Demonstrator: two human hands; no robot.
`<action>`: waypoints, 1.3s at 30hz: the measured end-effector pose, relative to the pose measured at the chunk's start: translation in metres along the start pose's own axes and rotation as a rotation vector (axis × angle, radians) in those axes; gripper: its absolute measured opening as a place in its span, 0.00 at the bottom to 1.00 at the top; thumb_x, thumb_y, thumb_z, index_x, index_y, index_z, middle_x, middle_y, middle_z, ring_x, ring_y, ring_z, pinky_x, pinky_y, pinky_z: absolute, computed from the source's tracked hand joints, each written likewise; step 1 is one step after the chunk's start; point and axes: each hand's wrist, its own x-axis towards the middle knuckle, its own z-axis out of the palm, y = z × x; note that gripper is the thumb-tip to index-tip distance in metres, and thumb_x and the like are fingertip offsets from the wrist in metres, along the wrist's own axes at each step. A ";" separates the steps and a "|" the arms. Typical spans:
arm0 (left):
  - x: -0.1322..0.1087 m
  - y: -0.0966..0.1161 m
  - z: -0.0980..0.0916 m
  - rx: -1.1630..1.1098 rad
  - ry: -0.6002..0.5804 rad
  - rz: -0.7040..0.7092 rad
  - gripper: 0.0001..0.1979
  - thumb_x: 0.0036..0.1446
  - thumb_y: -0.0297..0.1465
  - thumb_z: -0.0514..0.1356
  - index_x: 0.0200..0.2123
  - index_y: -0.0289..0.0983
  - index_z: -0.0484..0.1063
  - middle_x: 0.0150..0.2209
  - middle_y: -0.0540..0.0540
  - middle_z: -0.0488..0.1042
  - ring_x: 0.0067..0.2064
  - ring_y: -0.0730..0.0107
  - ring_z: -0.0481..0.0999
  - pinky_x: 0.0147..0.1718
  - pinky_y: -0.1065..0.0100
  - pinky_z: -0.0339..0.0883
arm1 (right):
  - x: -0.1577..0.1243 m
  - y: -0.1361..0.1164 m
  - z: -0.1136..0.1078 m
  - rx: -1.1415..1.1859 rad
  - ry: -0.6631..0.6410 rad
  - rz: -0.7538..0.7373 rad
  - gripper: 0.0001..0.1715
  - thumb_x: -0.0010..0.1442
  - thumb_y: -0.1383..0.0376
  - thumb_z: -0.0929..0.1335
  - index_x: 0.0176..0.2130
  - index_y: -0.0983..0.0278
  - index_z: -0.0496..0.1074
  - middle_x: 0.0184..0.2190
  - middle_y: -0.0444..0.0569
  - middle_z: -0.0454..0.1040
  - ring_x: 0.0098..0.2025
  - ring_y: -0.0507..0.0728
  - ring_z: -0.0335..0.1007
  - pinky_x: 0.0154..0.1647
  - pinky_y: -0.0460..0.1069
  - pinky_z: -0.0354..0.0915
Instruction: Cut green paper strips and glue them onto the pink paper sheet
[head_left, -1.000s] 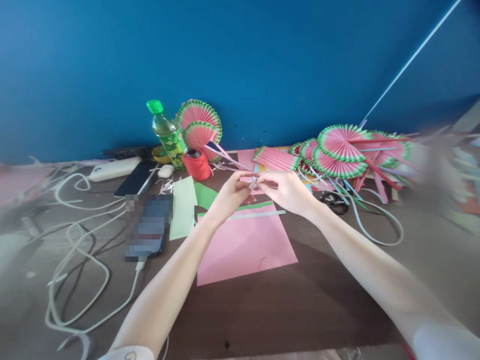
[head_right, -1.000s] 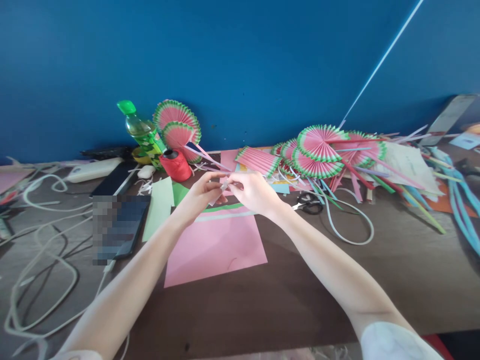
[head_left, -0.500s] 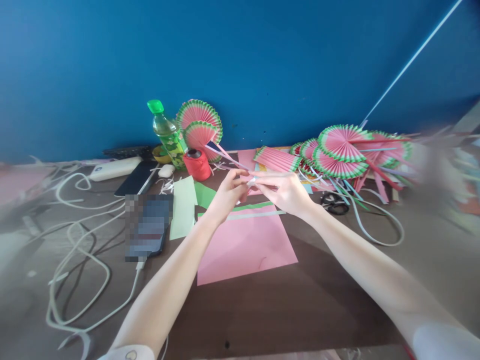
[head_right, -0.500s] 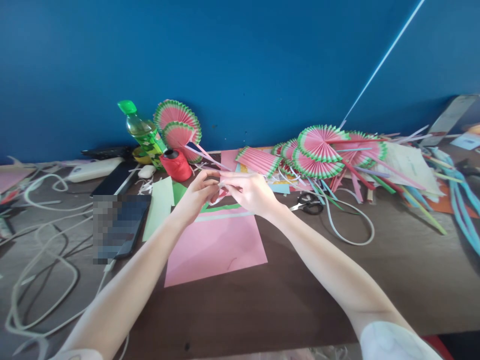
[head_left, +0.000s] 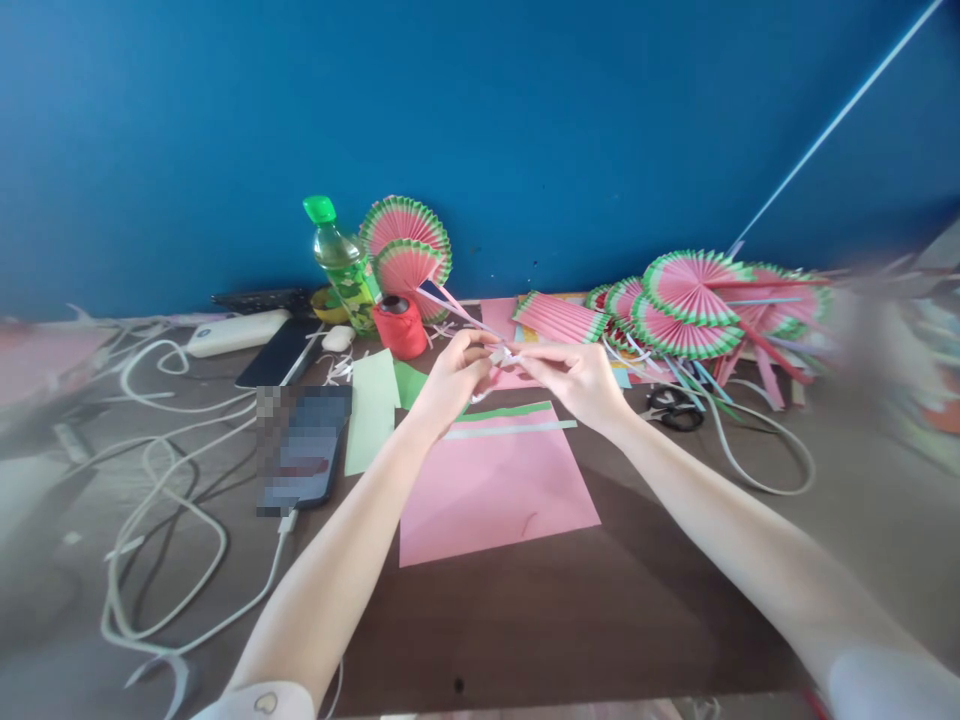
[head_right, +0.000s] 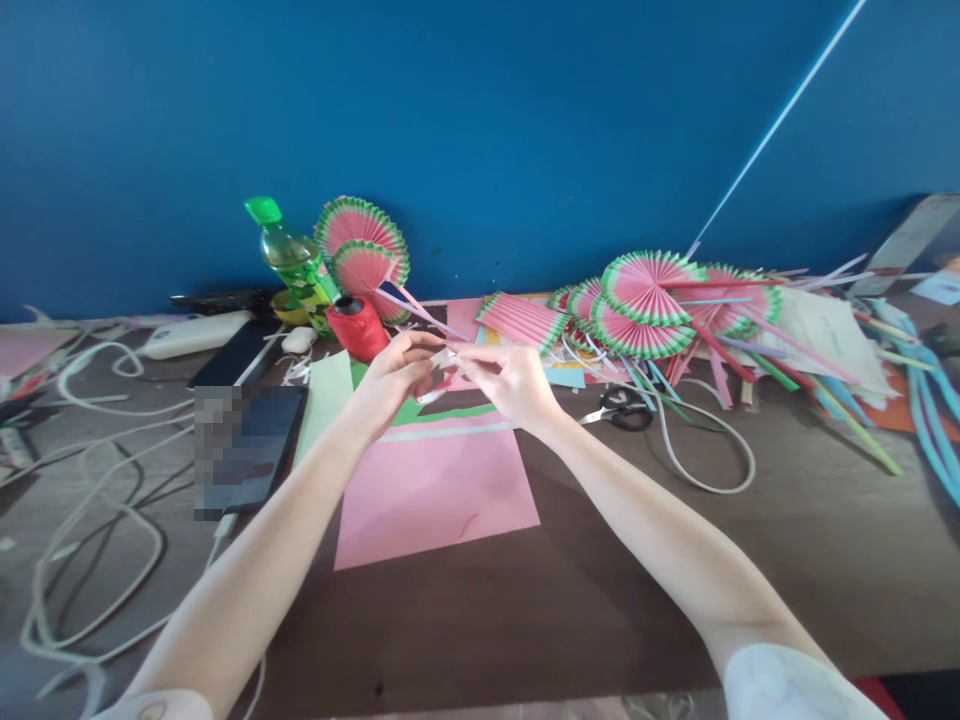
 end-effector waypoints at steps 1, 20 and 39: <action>0.001 0.000 -0.002 0.024 0.015 0.010 0.10 0.49 0.26 0.54 0.37 0.36 0.62 0.26 0.51 0.72 0.19 0.81 0.59 0.19 0.74 0.51 | 0.001 -0.001 -0.002 0.031 0.016 0.020 0.13 0.54 0.60 0.66 0.37 0.62 0.77 0.43 0.48 0.75 0.42 0.59 0.73 0.42 0.54 0.71; 0.000 -0.025 -0.005 1.097 -0.142 0.207 0.08 0.50 0.24 0.52 0.29 0.37 0.71 0.31 0.44 0.71 0.36 0.64 0.70 0.38 0.64 0.62 | 0.012 -0.001 -0.043 -0.575 -0.448 0.254 0.12 0.48 0.61 0.69 0.33 0.62 0.66 0.29 0.45 0.75 0.29 0.54 0.72 0.29 0.49 0.64; -0.009 -0.033 0.014 0.983 -0.344 0.086 0.04 0.43 0.25 0.59 0.27 0.37 0.68 0.28 0.47 0.69 0.34 0.64 0.69 0.34 0.66 0.61 | 0.006 0.016 -0.036 -0.674 -0.721 0.273 0.17 0.42 0.72 0.67 0.30 0.60 0.55 0.23 0.40 0.71 0.22 0.51 0.67 0.17 0.45 0.58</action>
